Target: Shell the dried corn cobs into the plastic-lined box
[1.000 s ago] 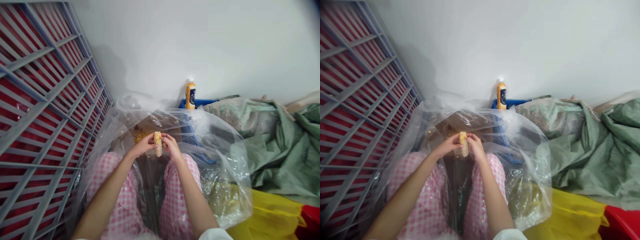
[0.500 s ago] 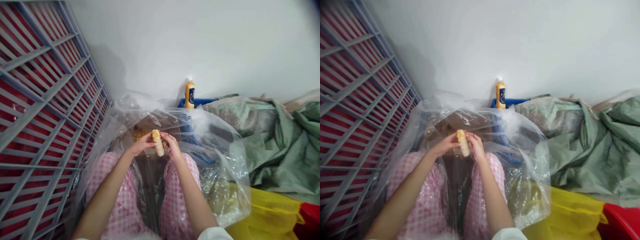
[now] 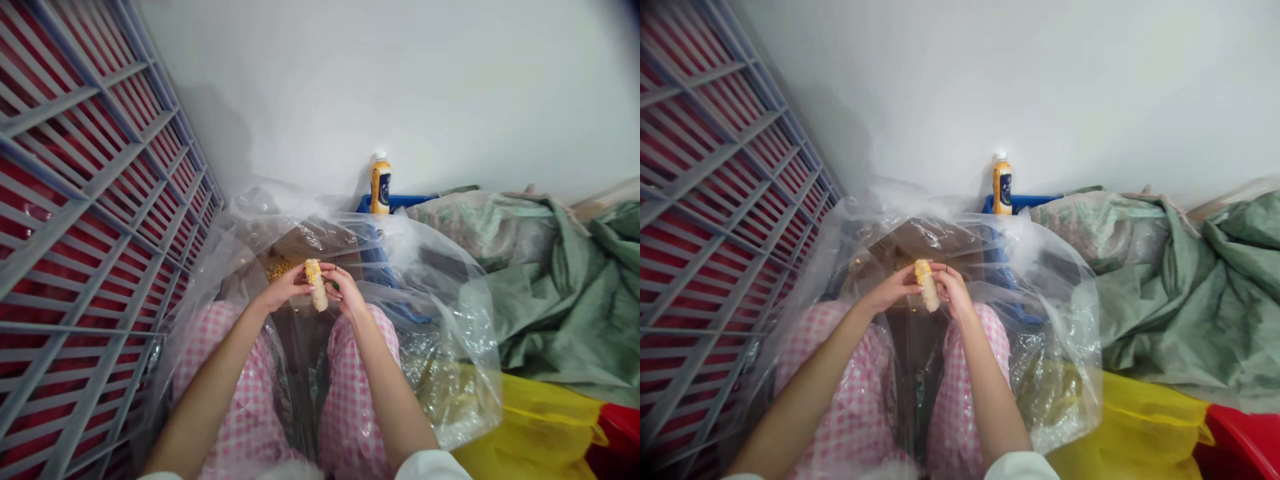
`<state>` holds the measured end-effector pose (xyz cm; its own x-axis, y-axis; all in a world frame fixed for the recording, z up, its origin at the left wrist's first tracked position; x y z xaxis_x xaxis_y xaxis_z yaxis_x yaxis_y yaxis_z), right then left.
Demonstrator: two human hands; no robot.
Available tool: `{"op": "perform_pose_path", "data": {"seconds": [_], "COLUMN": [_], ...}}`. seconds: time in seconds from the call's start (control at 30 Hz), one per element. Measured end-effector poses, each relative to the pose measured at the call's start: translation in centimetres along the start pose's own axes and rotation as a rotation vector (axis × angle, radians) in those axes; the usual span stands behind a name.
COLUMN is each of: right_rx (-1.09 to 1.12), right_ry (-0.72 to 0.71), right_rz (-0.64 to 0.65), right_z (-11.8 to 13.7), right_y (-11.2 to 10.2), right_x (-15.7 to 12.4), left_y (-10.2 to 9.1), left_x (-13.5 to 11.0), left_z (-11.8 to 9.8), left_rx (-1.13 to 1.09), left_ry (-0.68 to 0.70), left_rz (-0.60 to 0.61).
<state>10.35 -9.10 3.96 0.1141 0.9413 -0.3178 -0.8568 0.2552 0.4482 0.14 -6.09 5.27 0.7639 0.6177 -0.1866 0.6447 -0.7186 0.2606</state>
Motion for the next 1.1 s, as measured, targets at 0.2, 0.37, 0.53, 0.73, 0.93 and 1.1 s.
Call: {"op": "perform_pose_path", "data": {"seconds": [0.2, 0.37, 0.53, 0.73, 0.93, 1.1], "right_rx": [-0.015, 0.033, -0.196, -0.631, -0.536, -0.138], "right_ry": [0.036, 0.01, -0.122, -0.123, -0.157, -0.191], "right_rz": [-0.002, 0.049, -0.126, 0.039, 0.027, 0.071], "right_z": [-0.3, 0.0, 0.4, -0.6, 1.3, 7.1], "right_y": [-0.2, -0.1, -1.0, -0.1, -0.1, -1.2], "right_x": [-0.1, -0.3, 0.2, 0.9, -0.2, -2.2], "left_y": [-0.9, -0.6, -1.2, -2.8, -2.6, -3.4], "left_x": [0.0, 0.0, -0.1, -0.3, -0.2, 0.4], "left_z": [0.9, 0.6, 0.1, -1.0, -0.1, 1.6], "left_rx": [0.02, -0.028, -0.081, -0.237, -0.256, -0.041], "left_ry": [-0.052, -0.045, -0.022, 0.063, -0.015, -0.208], "left_rz": [-0.092, -0.068, -0.176, -0.308, -0.262, -0.326]}}
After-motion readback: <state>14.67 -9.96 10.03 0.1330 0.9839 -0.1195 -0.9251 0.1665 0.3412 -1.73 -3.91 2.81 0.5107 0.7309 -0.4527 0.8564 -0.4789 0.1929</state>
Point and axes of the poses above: each hand's wrist, its own x-axis towards the middle knuckle, its own y-axis out of the palm, z = x × y, the point moved 7 cm from there along x, towards the middle knuckle
